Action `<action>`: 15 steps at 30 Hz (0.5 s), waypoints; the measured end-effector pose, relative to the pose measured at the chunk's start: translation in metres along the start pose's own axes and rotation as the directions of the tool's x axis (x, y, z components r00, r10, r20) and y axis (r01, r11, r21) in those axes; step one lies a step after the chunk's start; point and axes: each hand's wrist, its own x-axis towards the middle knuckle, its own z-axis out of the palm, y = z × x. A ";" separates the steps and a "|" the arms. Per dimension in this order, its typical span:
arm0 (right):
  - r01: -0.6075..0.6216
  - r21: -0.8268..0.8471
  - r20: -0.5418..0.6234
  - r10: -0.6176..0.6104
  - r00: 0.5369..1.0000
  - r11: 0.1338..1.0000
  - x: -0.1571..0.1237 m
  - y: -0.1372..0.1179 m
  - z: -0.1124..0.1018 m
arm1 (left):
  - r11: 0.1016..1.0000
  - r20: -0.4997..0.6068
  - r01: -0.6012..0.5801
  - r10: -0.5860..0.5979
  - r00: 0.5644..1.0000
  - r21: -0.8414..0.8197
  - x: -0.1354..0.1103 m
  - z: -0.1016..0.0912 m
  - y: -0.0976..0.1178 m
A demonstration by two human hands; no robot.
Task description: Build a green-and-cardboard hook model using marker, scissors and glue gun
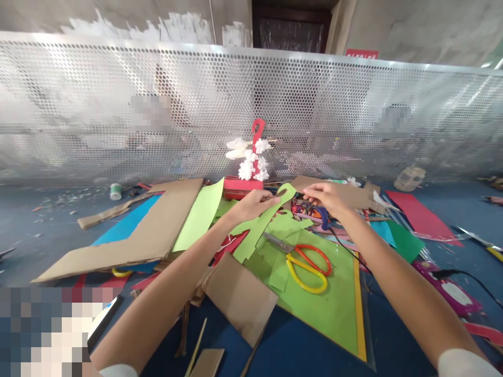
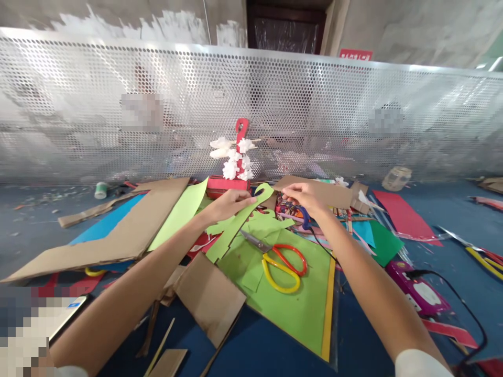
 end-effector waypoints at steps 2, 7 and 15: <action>0.009 -0.029 0.011 -0.008 1.000 1.000 -0.001 0.000 0.000 | 1.000 0.001 0.005 -0.005 1.000 -0.012 0.001 0.000 -0.003; 0.046 -0.049 0.007 -0.046 0.999 0.998 -0.004 -0.004 0.008 | 0.999 -0.008 0.015 -0.015 1.000 -0.042 0.001 -0.002 -0.007; 0.175 -0.168 0.118 -0.156 0.981 0.970 0.001 0.003 0.009 | 0.985 0.009 0.065 -0.065 0.998 -0.159 -0.002 -0.002 -0.007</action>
